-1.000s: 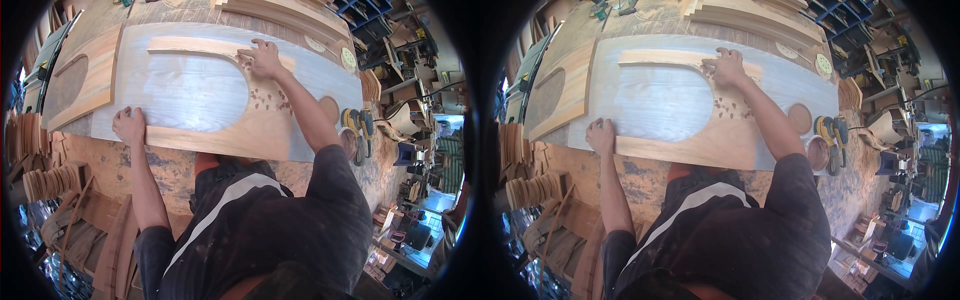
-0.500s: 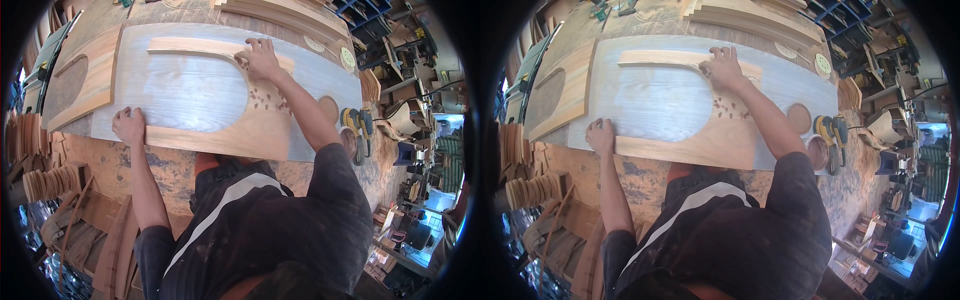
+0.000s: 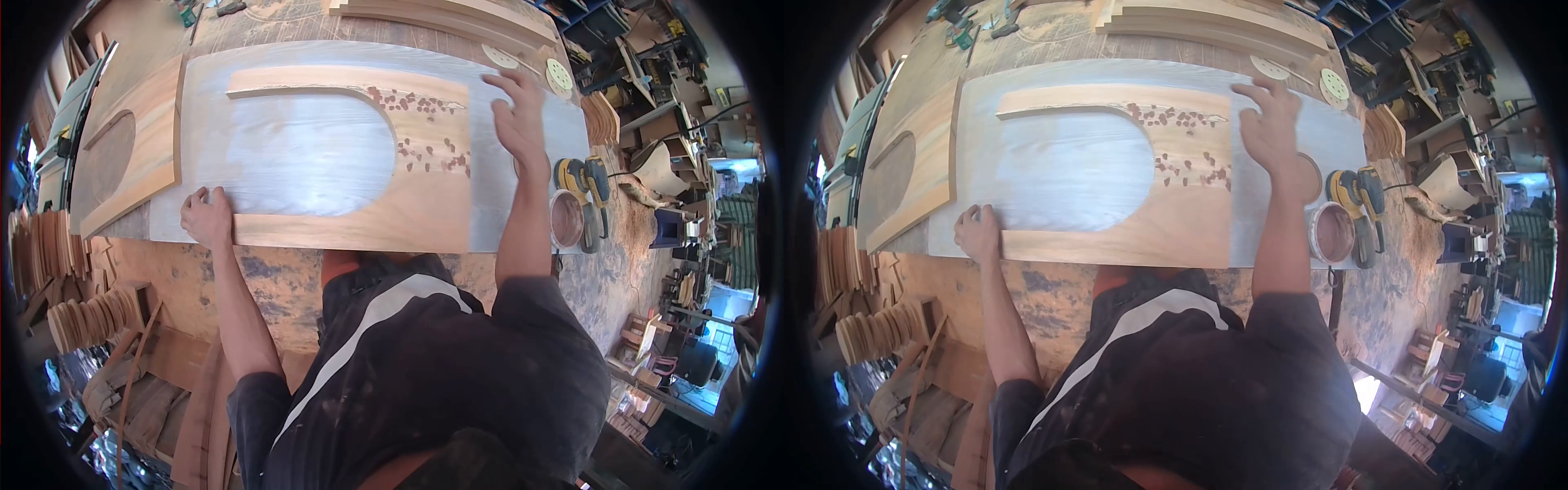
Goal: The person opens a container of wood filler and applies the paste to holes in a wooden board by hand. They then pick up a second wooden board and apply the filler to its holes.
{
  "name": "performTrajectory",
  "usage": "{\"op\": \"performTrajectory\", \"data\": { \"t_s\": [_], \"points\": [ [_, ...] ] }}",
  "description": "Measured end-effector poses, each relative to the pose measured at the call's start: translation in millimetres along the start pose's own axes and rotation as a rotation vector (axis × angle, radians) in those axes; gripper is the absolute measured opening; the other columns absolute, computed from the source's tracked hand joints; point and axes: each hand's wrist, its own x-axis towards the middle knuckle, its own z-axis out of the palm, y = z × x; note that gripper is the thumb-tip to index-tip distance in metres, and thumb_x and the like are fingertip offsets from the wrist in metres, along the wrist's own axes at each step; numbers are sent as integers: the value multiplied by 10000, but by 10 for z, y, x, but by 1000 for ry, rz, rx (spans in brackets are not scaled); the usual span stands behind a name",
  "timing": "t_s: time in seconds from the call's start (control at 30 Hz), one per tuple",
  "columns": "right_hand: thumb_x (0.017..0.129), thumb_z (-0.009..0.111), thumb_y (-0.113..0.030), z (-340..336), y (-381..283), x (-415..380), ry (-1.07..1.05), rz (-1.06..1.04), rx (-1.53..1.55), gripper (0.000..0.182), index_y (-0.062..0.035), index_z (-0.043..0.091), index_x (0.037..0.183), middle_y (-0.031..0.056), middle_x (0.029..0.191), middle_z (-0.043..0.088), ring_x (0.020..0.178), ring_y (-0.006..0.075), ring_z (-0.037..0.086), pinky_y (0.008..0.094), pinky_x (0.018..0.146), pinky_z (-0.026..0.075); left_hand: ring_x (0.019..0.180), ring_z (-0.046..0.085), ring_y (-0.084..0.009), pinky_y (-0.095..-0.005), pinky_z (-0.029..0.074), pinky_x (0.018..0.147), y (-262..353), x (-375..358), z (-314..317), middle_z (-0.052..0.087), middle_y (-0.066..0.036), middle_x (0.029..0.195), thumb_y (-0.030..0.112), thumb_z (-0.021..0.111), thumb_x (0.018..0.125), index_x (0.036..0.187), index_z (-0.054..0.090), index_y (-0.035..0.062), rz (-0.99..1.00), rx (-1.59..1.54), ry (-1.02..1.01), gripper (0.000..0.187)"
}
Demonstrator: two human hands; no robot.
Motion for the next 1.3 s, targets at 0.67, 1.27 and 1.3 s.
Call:
{"op": "performTrajectory", "data": {
  "t_s": [0.67,1.27,1.3],
  "points": [
    [658,900,-649,-1349,497,-2159,-339,557,-542,752,-44,828,1099,224,1667,374,1490,486,300,606,1253,206,1409,474,-390,-503,408,1178,-174,58,130,563,-144,1505,474,659,922,1319,750,181,46,70,23,502],
    [654,965,-423,-1637,366,-1978,-274,529,-349,541,-66,771,1011,211,1620,421,1464,481,328,577,1221,293,1388,493,-416,-513,410,1176,-168,59,137,567,-177,1495,472,649,919,1316,753,162,73,94,50,514],
    [654,965,-423,-1635,297,-1890,-275,530,-349,541,-66,771,1011,211,1620,421,1464,481,328,577,1221,293,1379,499,-416,-516,414,1171,-160,56,131,569,-175,1494,473,648,919,1315,754,162,75,95,47,515]
  ]
}}
